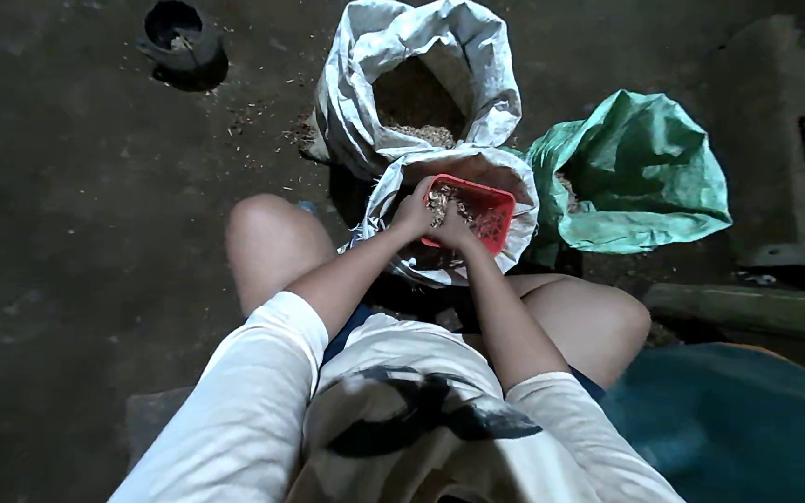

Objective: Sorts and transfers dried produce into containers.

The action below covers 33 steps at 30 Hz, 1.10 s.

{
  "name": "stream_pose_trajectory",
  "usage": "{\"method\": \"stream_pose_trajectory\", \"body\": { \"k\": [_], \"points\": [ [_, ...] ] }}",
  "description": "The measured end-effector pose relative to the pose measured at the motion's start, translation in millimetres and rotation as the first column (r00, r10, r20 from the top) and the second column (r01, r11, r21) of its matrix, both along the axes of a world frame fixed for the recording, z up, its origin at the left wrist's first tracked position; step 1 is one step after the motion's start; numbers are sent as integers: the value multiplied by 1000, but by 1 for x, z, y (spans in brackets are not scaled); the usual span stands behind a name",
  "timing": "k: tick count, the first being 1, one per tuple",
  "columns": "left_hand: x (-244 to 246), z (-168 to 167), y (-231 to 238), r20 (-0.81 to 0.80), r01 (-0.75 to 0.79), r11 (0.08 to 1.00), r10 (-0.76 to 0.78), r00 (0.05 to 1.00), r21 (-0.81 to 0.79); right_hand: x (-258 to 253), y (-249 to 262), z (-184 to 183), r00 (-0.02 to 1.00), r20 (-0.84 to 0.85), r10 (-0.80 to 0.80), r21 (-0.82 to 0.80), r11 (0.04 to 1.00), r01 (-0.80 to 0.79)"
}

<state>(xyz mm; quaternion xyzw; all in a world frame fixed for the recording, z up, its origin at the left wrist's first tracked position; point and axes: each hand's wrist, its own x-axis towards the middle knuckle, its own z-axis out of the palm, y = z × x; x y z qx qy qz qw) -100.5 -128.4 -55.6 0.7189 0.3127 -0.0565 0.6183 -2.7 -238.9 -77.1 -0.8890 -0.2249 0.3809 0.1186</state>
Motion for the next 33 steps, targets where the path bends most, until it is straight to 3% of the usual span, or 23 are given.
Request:
{"method": "stream_pose_trajectory", "body": {
  "k": [3,8,14,18,24,28,33],
  "points": [
    [0,-3,1,-6,-8,1000,8,1000,12,-7,11,3,998,41,-37,33,999,35],
    [-1,-6,-8,9,14,998,-15,1000,58,-14,22,-2,990,136,-46,-111,992,61],
    [1,0,1,-42,31,999,-30,999,24,17,6,-7,986,161,-44,-88,994,58],
    [2,3,7,-61,18,1000,-19,998,-14,33,-13,9,981,187,-47,-63,996,60],
    [4,1,7,-32,8,1000,-9,999,-30,14,-8,51,940,327,100,-23,995,-98],
    [8,0,4,-33,5,999,-6,999,-45,-5,16,36,893,375,248,-30,966,-255],
    [3,3,2,-7,4,1000,-4,1000,-15,-10,27,6,906,306,293,-154,954,-256]
  ]
}}
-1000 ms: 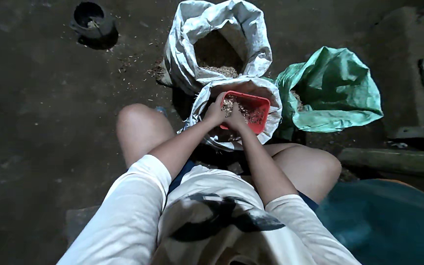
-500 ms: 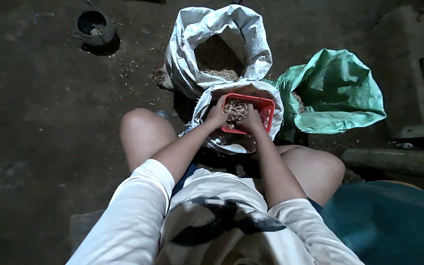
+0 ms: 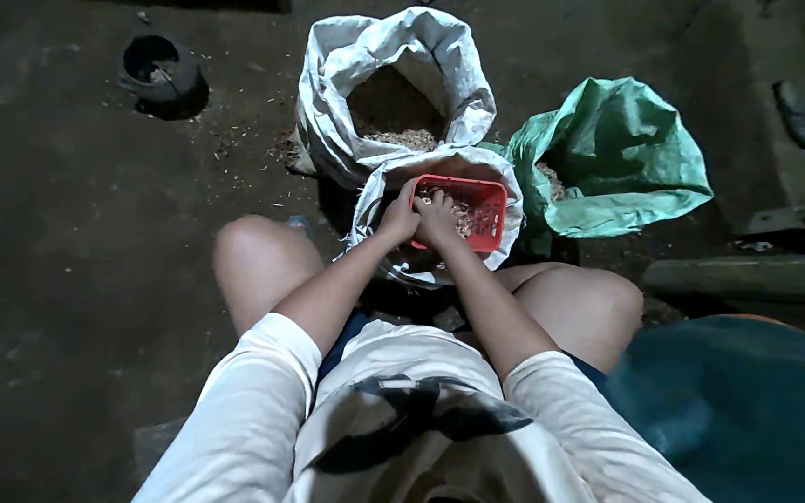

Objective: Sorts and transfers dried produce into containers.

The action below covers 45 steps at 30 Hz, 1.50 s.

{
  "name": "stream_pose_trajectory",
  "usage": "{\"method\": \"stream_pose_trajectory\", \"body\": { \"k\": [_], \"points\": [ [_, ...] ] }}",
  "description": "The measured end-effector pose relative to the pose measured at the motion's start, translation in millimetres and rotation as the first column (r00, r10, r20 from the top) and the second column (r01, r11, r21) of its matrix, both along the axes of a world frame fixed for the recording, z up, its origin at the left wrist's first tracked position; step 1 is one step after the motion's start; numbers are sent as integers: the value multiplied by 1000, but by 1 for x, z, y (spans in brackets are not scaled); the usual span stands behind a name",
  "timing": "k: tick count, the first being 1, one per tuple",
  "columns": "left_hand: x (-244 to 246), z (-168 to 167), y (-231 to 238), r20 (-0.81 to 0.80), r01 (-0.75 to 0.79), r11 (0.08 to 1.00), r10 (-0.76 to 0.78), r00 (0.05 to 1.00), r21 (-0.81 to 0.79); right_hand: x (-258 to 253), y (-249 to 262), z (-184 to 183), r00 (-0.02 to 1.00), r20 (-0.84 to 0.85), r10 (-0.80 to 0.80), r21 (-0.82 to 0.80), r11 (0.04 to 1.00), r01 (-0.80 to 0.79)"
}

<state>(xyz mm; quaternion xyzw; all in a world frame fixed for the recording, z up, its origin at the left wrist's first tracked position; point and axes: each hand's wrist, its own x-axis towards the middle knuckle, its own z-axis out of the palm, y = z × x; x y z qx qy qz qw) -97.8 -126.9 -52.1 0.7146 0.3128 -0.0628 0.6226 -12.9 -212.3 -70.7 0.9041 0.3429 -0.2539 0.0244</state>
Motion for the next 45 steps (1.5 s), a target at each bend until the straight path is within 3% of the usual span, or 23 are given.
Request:
{"method": "stream_pose_trajectory", "body": {
  "k": [9,15,17,22,27,30,34,40,45],
  "points": [
    [-1,-1,6,24,11,1000,-11,1000,-22,24,-28,3,995,85,55,95,993,-63],
    [3,-5,8,40,-52,997,54,998,-52,38,-50,41,990,-138,-43,357,930,90],
    [2,-1,6,23,-35,999,35,999,-33,44,-59,42,973,-176,-146,317,928,197],
    [1,2,-1,72,-7,999,5,997,34,45,-61,16,927,-197,-319,35,943,332],
    [-2,-4,-7,52,-10,998,7,999,57,25,-38,2,879,-230,-417,6,903,430],
    [-2,-13,-7,39,-40,998,38,998,46,22,-34,1,890,-257,-376,66,912,404],
    [-2,-10,-1,21,-51,999,51,998,3,32,-43,18,906,-316,-283,265,890,370],
    [4,-6,-3,24,-5,1000,5,1000,-2,38,-39,3,884,-307,-352,174,893,416],
    [4,-11,1,20,0,1000,0,1000,22,17,-19,-3,921,-340,-192,239,929,282]
  ]
}}
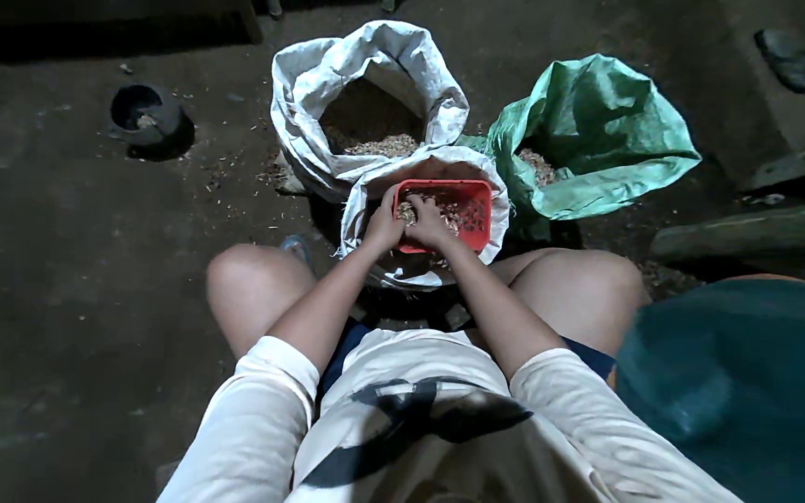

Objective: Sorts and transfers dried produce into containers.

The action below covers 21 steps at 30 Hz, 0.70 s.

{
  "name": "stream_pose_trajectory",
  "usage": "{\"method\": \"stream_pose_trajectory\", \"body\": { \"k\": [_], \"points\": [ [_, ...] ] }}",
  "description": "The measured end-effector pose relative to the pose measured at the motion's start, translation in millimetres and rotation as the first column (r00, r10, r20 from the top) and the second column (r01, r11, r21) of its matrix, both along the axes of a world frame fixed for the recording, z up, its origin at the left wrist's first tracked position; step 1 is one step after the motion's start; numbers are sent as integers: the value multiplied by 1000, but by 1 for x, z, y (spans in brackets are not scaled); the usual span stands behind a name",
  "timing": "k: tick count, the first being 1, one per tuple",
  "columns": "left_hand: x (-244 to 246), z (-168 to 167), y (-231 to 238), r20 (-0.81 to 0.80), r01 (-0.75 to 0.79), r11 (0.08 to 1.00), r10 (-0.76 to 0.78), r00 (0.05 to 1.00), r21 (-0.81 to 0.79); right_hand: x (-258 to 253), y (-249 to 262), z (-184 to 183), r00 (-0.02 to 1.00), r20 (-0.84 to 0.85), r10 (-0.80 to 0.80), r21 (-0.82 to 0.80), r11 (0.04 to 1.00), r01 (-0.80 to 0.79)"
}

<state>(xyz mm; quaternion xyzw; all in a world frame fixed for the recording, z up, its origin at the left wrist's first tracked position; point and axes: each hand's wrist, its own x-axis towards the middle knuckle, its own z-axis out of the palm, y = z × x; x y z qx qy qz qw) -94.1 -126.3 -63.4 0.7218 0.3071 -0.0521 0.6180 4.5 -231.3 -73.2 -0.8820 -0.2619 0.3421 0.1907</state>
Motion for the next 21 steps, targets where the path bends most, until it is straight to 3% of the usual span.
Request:
{"method": "stream_pose_trajectory", "body": {
  "k": [5,12,16,21],
  "points": [
    [-5,-8,2,23,-42,999,43,999,-13,-3,-1,1,978,-13,208,-12,978,-208],
    [-6,-1,7,-49,39,999,-39,998,-6,12,-23,-4,873,179,453,-149,890,-431],
    [-4,2,9,-41,-13,999,12,999,-35,27,-37,13,900,212,381,-113,924,-364],
    [-2,-1,14,-32,-39,997,37,999,-71,37,-50,56,931,225,286,115,941,-317]
  ]
}}
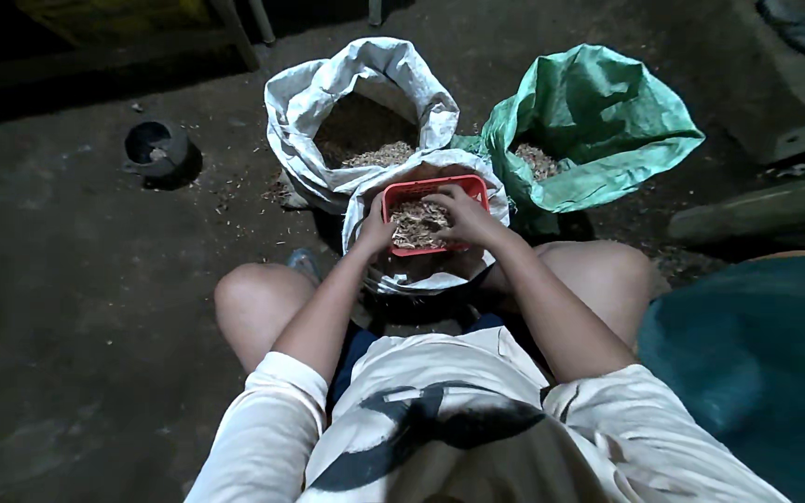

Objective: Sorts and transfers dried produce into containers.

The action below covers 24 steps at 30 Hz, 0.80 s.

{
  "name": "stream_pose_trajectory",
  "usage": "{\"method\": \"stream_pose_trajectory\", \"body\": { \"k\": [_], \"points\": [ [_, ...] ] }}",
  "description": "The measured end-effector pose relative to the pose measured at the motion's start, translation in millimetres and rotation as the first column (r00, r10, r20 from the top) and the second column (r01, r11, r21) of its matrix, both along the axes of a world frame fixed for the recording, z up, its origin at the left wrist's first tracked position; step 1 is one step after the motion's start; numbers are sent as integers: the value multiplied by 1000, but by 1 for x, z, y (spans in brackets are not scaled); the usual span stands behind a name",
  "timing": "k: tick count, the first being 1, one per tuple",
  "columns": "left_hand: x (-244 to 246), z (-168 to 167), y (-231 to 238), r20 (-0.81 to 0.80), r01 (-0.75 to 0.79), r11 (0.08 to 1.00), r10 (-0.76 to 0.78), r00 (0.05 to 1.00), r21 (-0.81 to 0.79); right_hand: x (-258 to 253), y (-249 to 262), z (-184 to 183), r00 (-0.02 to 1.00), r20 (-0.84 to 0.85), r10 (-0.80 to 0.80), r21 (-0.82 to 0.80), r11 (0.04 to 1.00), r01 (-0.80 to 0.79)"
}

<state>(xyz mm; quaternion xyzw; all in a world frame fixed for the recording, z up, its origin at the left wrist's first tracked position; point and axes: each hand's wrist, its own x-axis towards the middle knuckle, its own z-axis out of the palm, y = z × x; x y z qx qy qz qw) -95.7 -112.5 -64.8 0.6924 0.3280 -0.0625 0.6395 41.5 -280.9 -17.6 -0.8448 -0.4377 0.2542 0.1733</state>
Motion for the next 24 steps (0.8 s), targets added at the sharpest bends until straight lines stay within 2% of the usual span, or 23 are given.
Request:
{"method": "stream_pose_trajectory", "body": {
  "k": [2,4,5,7,8,10,12,15,17,19,20,22,24],
  "points": [
    [-1,-1,4,21,9,1000,-9,1000,13,7,-10,23,994,14,-112,74,991,111],
    [-2,-1,9,73,-5,1000,6,997,-5,16,-24,33,950,34,-310,165,940,300],
    [-2,3,10,94,-31,999,34,995,-26,22,-32,31,912,1,-411,222,889,400],
    [-4,16,15,119,-62,996,69,991,-67,29,-46,25,817,-223,-532,248,779,575],
    [-5,23,18,140,-63,995,74,987,-80,28,-51,21,758,-383,-528,213,748,629],
    [-9,31,24,184,-42,995,58,981,-90,21,-60,13,610,-675,-415,130,747,652],
    [-10,32,27,221,-15,994,40,974,-112,7,-61,15,443,-843,-304,98,724,683],
    [-12,29,28,219,-30,989,61,974,-142,7,-62,19,423,-885,-195,149,741,654],
    [-15,40,25,201,11,987,22,979,-160,15,-67,18,434,-878,-203,181,698,693],
    [-15,42,25,177,39,992,-16,984,-124,16,-65,14,437,-871,-225,182,678,712],
    [-15,37,27,165,31,996,-16,986,-87,13,-63,12,438,-872,-219,172,700,693],
    [-13,33,33,141,6,1000,-6,990,5,10,-59,8,412,-888,-204,153,714,684],
    [-13,34,35,125,10,1000,-12,992,17,12,-58,4,387,-897,-215,137,696,704]
  ]
}}
